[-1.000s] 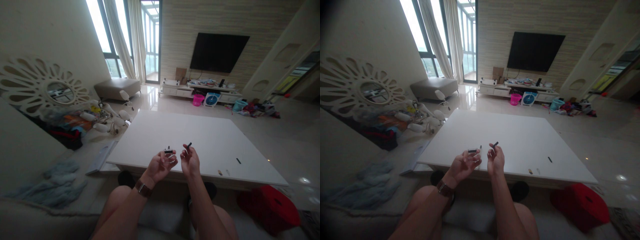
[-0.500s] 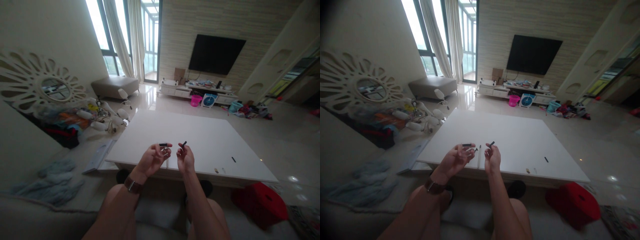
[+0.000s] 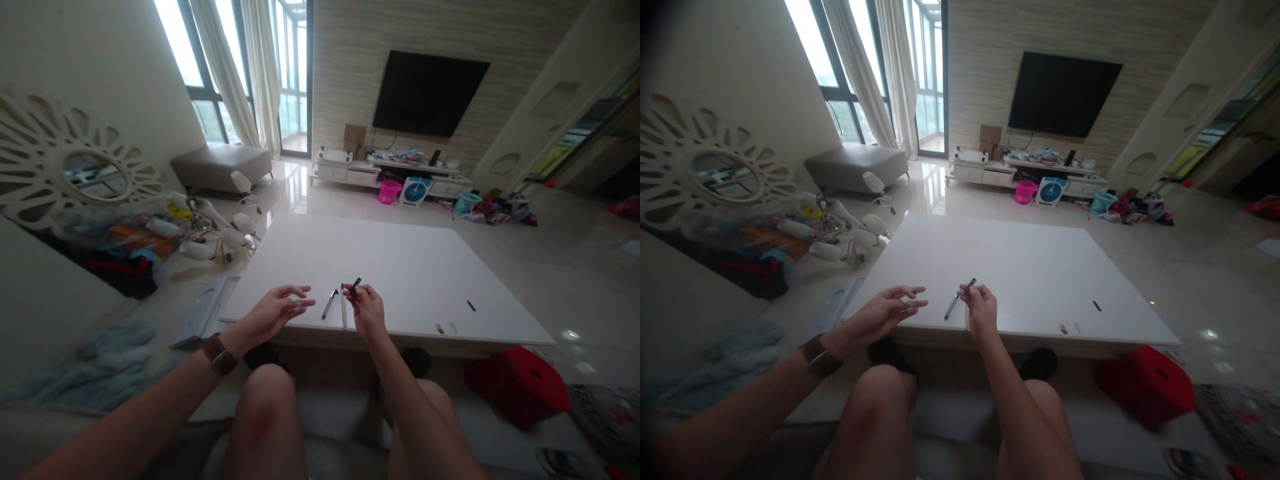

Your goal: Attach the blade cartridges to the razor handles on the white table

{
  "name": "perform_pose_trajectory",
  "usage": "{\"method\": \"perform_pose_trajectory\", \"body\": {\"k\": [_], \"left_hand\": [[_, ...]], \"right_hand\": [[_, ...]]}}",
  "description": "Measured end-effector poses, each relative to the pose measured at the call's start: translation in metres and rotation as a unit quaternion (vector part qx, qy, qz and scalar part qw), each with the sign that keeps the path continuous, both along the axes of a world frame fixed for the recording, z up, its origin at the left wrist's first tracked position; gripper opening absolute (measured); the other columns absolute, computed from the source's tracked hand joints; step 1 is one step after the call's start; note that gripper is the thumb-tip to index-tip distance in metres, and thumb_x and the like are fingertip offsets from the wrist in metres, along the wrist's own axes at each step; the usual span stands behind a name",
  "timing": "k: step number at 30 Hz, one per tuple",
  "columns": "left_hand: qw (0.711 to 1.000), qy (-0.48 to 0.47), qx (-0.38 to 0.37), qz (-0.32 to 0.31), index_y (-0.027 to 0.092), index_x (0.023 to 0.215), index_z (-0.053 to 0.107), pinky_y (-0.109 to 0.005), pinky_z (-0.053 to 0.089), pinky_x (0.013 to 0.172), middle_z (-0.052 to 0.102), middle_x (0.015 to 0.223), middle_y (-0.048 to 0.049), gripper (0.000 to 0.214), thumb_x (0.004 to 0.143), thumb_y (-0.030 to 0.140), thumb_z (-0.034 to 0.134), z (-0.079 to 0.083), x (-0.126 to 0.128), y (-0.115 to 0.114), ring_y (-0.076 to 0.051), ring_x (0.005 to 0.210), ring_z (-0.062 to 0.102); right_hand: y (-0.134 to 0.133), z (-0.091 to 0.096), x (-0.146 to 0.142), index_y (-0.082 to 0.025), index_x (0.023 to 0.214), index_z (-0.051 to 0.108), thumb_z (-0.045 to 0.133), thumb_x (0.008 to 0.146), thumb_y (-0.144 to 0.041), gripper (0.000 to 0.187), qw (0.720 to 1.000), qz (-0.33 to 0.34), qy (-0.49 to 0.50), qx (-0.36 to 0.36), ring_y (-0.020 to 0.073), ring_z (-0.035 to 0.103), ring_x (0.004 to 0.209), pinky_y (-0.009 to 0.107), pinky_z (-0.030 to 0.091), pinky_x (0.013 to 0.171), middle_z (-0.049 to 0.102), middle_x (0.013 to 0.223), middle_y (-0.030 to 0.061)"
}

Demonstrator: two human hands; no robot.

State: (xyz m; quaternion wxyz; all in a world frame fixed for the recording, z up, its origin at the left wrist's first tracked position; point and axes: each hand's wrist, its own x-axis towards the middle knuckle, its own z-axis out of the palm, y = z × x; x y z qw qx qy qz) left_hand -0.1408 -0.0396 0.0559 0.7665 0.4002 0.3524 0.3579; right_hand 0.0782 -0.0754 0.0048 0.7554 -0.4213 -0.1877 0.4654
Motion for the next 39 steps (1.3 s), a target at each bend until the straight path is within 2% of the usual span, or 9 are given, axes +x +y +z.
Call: {"method": "perform_pose_trajectory", "body": {"k": [4,8,14,19,24,29,33,36,39], "left_hand": [[0.997,-0.015,-0.035,0.07,0.016,0.085,0.067,-0.027,0.05,0.085,0.062,0.129,-0.0116,0.02,0.068,0.008,0.074,-0.038,-0.009,-0.001,-0.023,0.105,0.07],[0.996,-0.044,-0.055,0.061,0.017,0.096,0.064,-0.027,0.051,0.081,0.064,0.118,-0.0107,0.03,0.07,0.005,0.07,-0.056,0.01,-0.017,-0.022,0.1,0.071],[0.989,-0.099,-0.09,0.066,0.032,0.135,0.035,-0.037,0.057,0.079,0.063,0.122,-0.0108,0.076,0.074,0.002,0.067,-0.049,0.028,-0.049,-0.027,0.099,0.072],[0.986,-0.085,-0.131,0.057,0.02,0.119,0.046,-0.038,0.058,0.084,0.066,0.12,-0.0149,0.054,0.074,-0.001,0.066,-0.047,0.029,-0.055,-0.025,0.096,0.073],[0.987,-0.078,-0.136,0.033,0.017,0.109,0.052,-0.034,0.057,0.087,0.07,0.114,-0.0152,0.042,0.074,-0.003,0.063,-0.049,0.029,-0.056,-0.022,0.092,0.074],[0.986,-0.069,-0.148,0.023,0.016,0.114,0.054,-0.031,0.057,0.085,0.071,0.113,-0.0151,0.047,0.072,-0.005,0.061,-0.05,0.028,-0.055,-0.022,0.092,0.074],[0.983,-0.076,-0.167,0.015,0.016,0.119,0.054,-0.032,0.057,0.084,0.071,0.111,-0.0145,0.058,0.066,-0.007,0.057,-0.053,0.027,-0.052,-0.024,0.094,0.074],[0.98,-0.088,-0.178,0.013,0.016,0.121,0.054,-0.032,0.056,0.083,0.072,0.106,-0.0122,0.067,0.059,-0.009,0.052,-0.054,0.026,-0.052,-0.024,0.093,0.074],[0.976,-0.109,-0.19,0.01,0.015,0.125,0.054,-0.033,0.056,0.083,0.072,0.103,-0.0127,0.071,0.058,-0.006,0.05,-0.053,0.024,-0.052,-0.025,0.091,0.074]], "right_hand": [[-0.002,-0.008,-0.008,-0.017,0.067,0.06,0.087,0.065,-0.037,0.034,0.997,0.021,-0.07,0.002,0.0145,0.072,0.07,0.024,0.057,0.068,0.077,0.085,0.0057],[-0.004,-0.014,-0.018,-0.018,0.067,0.06,0.086,0.066,-0.039,0.034,0.993,0.03,-0.116,-0.003,0.0157,0.072,0.069,0.03,0.057,0.072,0.077,0.085,0.0048],[-0.014,-0.002,-0.027,-0.018,0.07,0.062,0.083,0.072,-0.034,0.027,0.981,0.04,-0.192,0.01,0.0148,0.07,0.07,0.029,0.054,0.072,0.073,0.08,0.0025],[-0.026,0.035,-0.027,-0.022,0.092,0.07,0.085,0.069,-0.028,0.028,0.971,0.031,-0.237,0.022,0.0142,0.068,0.07,0.028,0.052,0.07,0.066,0.074,-0.0039],[-0.026,0.061,-0.02,-0.022,0.099,0.075,0.082,0.072,-0.031,0.029,0.937,0.051,-0.345,0.011,0.0151,0.065,0.075,0.03,0.052,0.07,0.071,0.083,0.0007],[-0.01,0.035,-0.014,-0.02,0.082,0.072,0.078,0.075,-0.032,0.016,0.918,0.07,-0.39,-0.003,0.0158,0.064,0.073,0.029,0.05,0.068,0.071,0.082,0.002],[-0.008,0.007,-0.019,-0.021,0.078,0.07,0.074,0.077,-0.027,0.008,0.9,0.068,-0.431,0.002,0.0188,0.064,0.089,0.03,0.05,0.071,0.068,0.092,0.0038],[-0.011,0.001,-0.024,-0.023,0.079,0.072,0.073,0.078,-0.022,0.001,0.861,0.071,-0.504,0.016,0.0172,0.061,0.089,0.029,0.049,0.071,0.061,0.094,0.0031],[-0.012,0.001,-0.028,-0.023,0.08,0.07,0.069,0.08,-0.019,0.004,0.861,0.062,-0.504,0.038,0.0147,0.058,0.079,0.028,0.049,0.067,0.056,0.088,0.0016]]}}
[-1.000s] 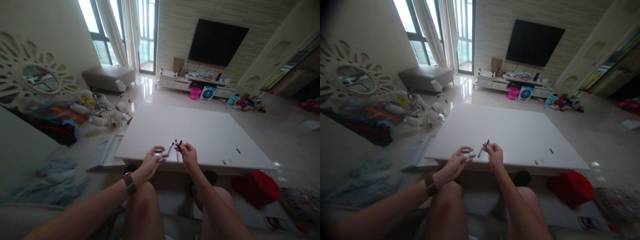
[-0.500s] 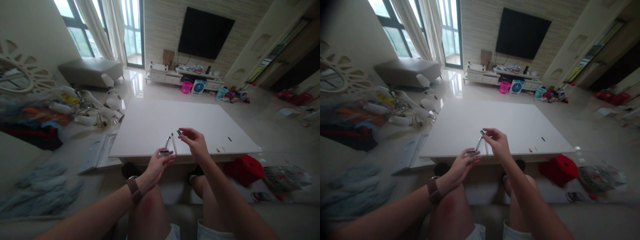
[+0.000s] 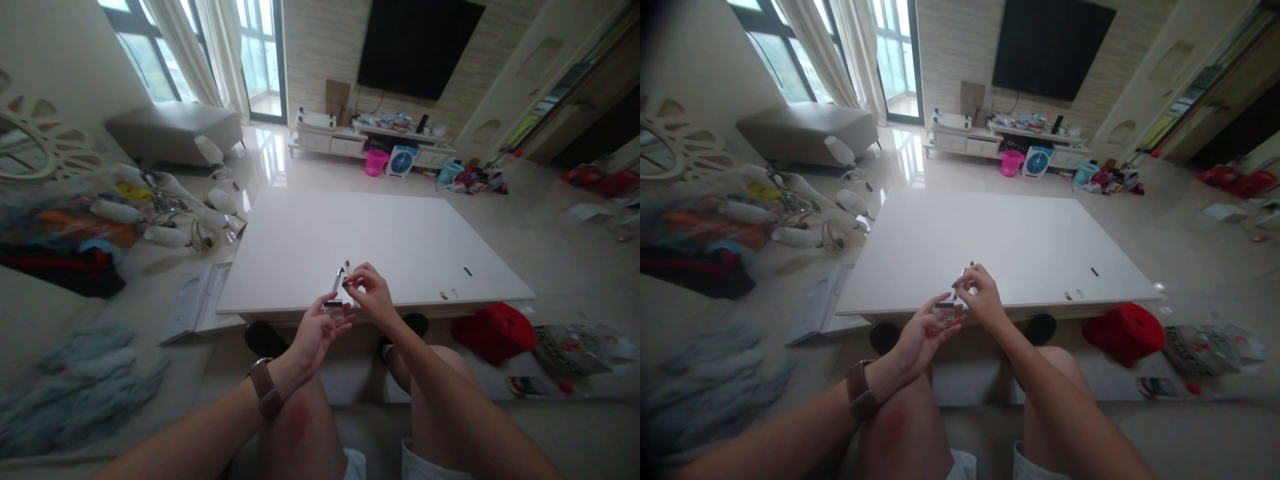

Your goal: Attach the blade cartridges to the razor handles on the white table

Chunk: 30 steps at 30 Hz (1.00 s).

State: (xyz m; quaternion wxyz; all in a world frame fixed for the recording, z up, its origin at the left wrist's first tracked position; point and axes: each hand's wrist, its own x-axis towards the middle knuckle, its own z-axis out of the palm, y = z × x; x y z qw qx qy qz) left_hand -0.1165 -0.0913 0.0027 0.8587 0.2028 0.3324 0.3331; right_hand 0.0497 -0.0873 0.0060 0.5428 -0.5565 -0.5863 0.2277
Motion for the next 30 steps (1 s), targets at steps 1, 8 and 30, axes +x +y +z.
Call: {"method": "perform_pose_trajectory", "body": {"k": [1,8,30], "left_hand": [[1.0,-0.01,-0.004,0.001,0.014,0.127,0.054,-0.034,0.056,0.083,0.072,0.103,-0.0138,0.068,0.061,-0.002,0.051,0.001,-0.001,0.0,-0.026,0.091,0.074],[0.999,-0.033,-0.028,0.024,0.012,0.132,0.056,-0.034,0.055,0.074,0.072,0.095,-0.0143,0.047,0.088,0.03,0.05,0.003,-0.002,0.004,-0.027,0.084,0.074],[0.996,-0.048,-0.046,0.059,0.013,0.125,0.064,-0.033,0.055,0.076,0.072,0.092,-0.0105,0.04,0.088,0.026,0.054,-0.002,0.0,0.006,-0.018,0.076,0.067]], "right_hand": [[0.0,-0.001,-0.002,-0.023,0.078,0.069,0.068,0.081,-0.018,0.005,1.0,0.007,0.012,0.009,0.0148,0.058,0.079,0.028,0.049,0.068,0.057,0.088,0.0018],[-0.003,-0.008,-0.012,-0.021,0.078,0.064,0.064,0.078,-0.014,0.007,0.995,0.052,0.077,-0.026,0.0181,0.064,0.086,0.029,0.055,0.066,0.065,0.093,0.0043],[-0.015,-0.001,-0.019,-0.022,0.093,0.066,0.07,0.084,-0.02,0.011,0.996,0.08,0.036,-0.029,0.0165,0.065,0.078,0.031,0.053,0.073,0.068,0.083,0.0017]]}}
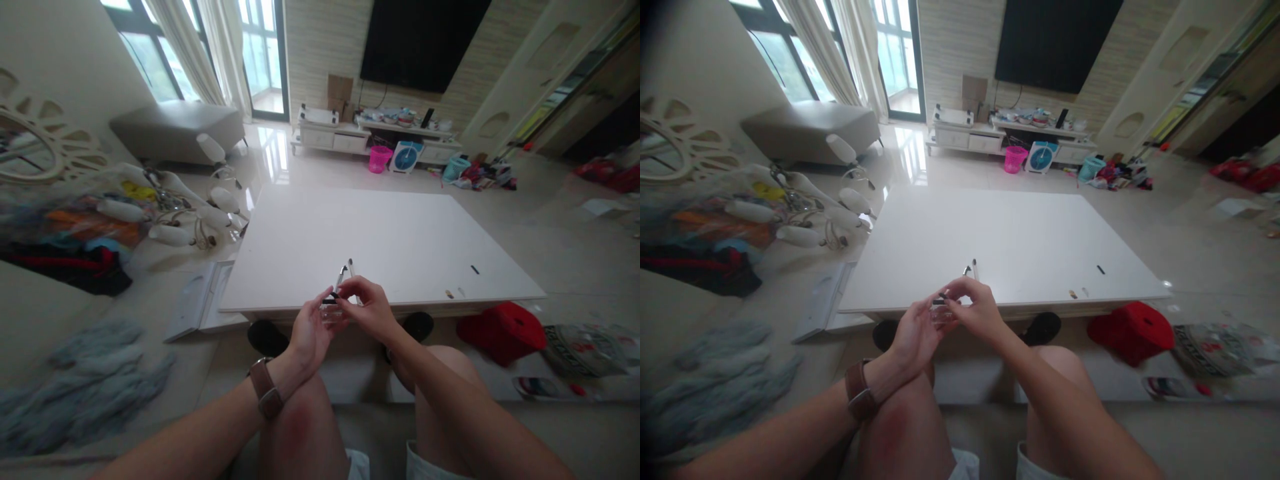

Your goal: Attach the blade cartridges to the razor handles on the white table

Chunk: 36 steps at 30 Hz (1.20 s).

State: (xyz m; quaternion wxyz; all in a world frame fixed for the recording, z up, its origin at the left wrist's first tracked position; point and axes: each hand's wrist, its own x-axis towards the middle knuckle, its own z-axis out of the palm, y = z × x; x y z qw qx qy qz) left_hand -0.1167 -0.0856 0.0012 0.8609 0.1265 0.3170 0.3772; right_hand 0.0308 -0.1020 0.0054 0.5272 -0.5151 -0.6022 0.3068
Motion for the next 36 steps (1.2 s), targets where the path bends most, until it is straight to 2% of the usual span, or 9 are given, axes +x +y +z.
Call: {"method": "perform_pose_trajectory", "body": {"k": [5,10,18,23,29,36], "left_hand": [[1.0,-0.001,0.001,0.005,0.013,0.122,0.065,-0.033,0.055,0.076,0.073,0.094,-0.0105,0.038,0.088,0.027,0.055,0.002,0.001,0.0,-0.021,0.084,0.068],[1.0,-0.006,0.008,0.001,0.013,0.125,0.063,-0.034,0.056,0.075,0.073,0.097,-0.0104,0.041,0.088,0.027,0.054,0.001,0.001,0.0,-0.023,0.088,0.07],[1.0,-0.004,0.008,-0.002,0.011,0.119,0.065,-0.032,0.056,0.072,0.073,0.098,-0.0109,0.037,0.087,0.025,0.054,-0.001,0.002,0.0,-0.021,0.085,0.069],[1.0,-0.012,0.011,-0.012,0.013,0.116,0.066,-0.033,0.055,0.077,0.073,0.094,-0.009,0.034,0.084,0.021,0.057,-0.002,0.002,-0.001,-0.019,0.081,0.068],[0.999,0.031,0.025,-0.036,0.015,0.115,0.065,-0.031,0.054,0.078,0.072,0.092,-0.0083,0.038,0.077,0.01,0.061,-0.004,0.001,-0.003,-0.018,0.081,0.069],[0.997,0.049,0.042,-0.041,0.013,0.101,0.066,-0.03,0.054,0.075,0.072,0.093,-0.008,0.026,0.077,0.007,0.06,-0.005,0.003,-0.004,-0.018,0.08,0.069]], "right_hand": [[-0.004,0.008,-0.002,-0.023,0.089,0.068,0.067,0.079,-0.013,0.014,0.992,0.015,-0.12,0.043,0.0181,0.062,0.079,0.032,0.052,0.072,0.067,0.083,0.0026],[-0.004,0.007,-0.002,-0.024,0.089,0.067,0.063,0.077,-0.007,0.021,0.983,0.064,-0.162,0.057,0.0209,0.06,0.083,0.031,0.052,0.067,0.065,0.079,0.0038],[-0.002,0.006,0.0,-0.026,0.09,0.067,0.063,0.077,-0.006,0.024,0.97,0.083,-0.212,0.089,0.0222,0.057,0.087,0.036,0.05,0.079,0.068,0.083,0.003],[-0.003,0.009,0.002,-0.026,0.094,0.067,0.058,0.077,-0.003,0.03,0.973,0.044,-0.206,0.091,0.0225,0.057,0.088,0.038,0.048,0.08,0.066,0.088,0.0038],[0.0,0.002,0.005,-0.023,0.091,0.064,0.056,0.082,-0.009,0.019,0.983,-0.057,-0.165,0.062,0.0221,0.057,0.09,0.036,0.047,0.078,0.063,0.089,0.0046],[0.003,-0.006,0.003,-0.022,0.093,0.064,0.056,0.083,-0.011,0.017,0.987,-0.062,-0.148,0.017,0.0201,0.06,0.09,0.033,0.048,0.076,0.066,0.093,0.0044]]}}
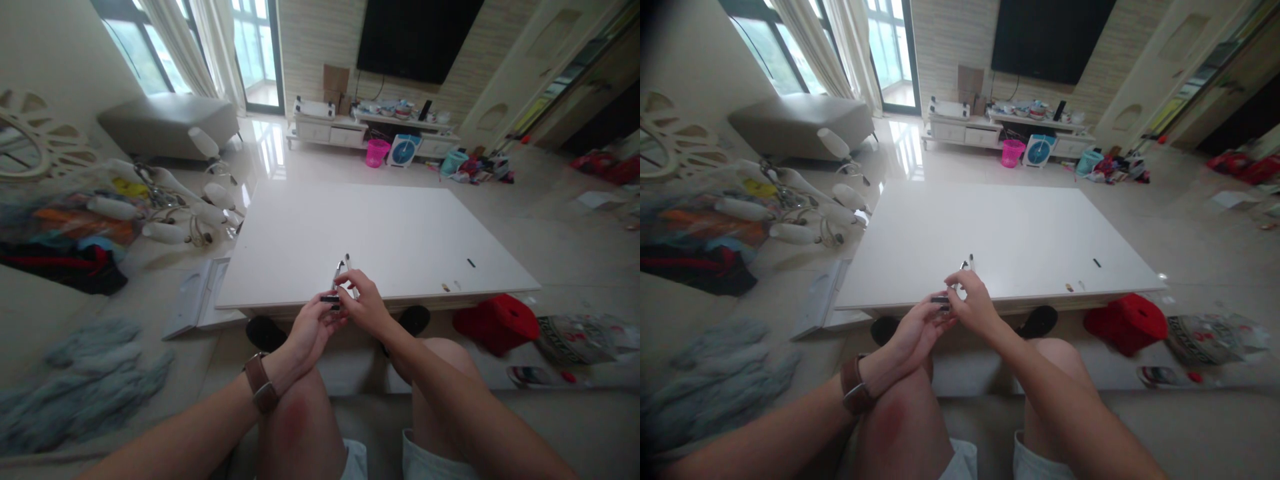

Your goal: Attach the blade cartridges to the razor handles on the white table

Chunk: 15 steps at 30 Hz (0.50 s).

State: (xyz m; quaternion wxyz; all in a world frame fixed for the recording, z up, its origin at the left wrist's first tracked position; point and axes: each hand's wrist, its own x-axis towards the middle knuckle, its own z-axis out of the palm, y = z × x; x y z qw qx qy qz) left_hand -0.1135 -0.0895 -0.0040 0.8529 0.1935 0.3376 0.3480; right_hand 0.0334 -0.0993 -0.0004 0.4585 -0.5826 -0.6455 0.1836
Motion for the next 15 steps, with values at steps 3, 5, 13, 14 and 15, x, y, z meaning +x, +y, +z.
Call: {"method": "perform_pose_trajectory", "body": {"k": [3,5,13,14,15], "left_hand": [[1.0,0.006,0.001,0.002,0.013,0.098,0.066,-0.03,0.054,0.073,0.071,0.092,-0.0073,0.022,0.077,0.007,0.06,-0.0015,0.0007,-0.0006,-0.017,0.077,0.068],[1.0,0.008,0.003,0.001,0.013,0.097,0.066,-0.03,0.055,0.073,0.071,0.092,-0.0076,0.021,0.078,0.008,0.061,-0.0022,0.0009,-0.0008,-0.017,0.077,0.068],[1.0,0.016,0.001,-0.004,0.013,0.097,0.066,-0.03,0.055,0.072,0.071,0.091,-0.0081,0.019,0.079,0.007,0.061,-0.0032,0.0008,-0.0011,-0.017,0.077,0.068],[1.0,0.016,0.001,-0.004,0.013,0.097,0.065,-0.03,0.055,0.072,0.071,0.092,-0.0083,0.019,0.079,0.007,0.061,-0.0032,0.0007,-0.0013,-0.017,0.078,0.068],[1.0,0.017,0.001,-0.004,0.013,0.097,0.065,-0.03,0.055,0.072,0.071,0.092,-0.0084,0.019,0.079,0.007,0.061,-0.0031,0.0007,-0.0014,-0.017,0.078,0.068]], "right_hand": [[0.0001,-0.0019,-0.0007,-0.022,0.093,0.065,0.056,0.084,-0.013,0.015,1.0,0.01,-0.002,-0.026,0.0199,0.061,0.09,0.033,0.048,0.077,0.067,0.092,0.0042],[0.0001,-0.0025,-0.0008,-0.022,0.093,0.065,0.057,0.085,-0.012,0.015,0.999,0.015,-0.006,-0.04,0.0197,0.061,0.089,0.033,0.048,0.078,0.068,0.09,0.004],[-0.0009,-0.0007,-0.0008,-0.021,0.089,0.066,0.057,0.084,-0.009,0.016,0.998,0.017,-0.02,-0.055,0.0191,0.06,0.086,0.033,0.046,0.079,0.068,0.087,0.0032],[-0.0008,-0.0008,-0.0009,-0.021,0.089,0.066,0.057,0.084,-0.009,0.016,0.998,0.018,-0.022,-0.054,0.019,0.06,0.086,0.033,0.046,0.078,0.068,0.087,0.0031],[-0.0006,-0.0012,-0.0009,-0.021,0.089,0.066,0.057,0.084,-0.009,0.015,0.998,0.018,-0.023,-0.054,0.0188,0.06,0.086,0.033,0.046,0.078,0.068,0.086,0.003]]}}
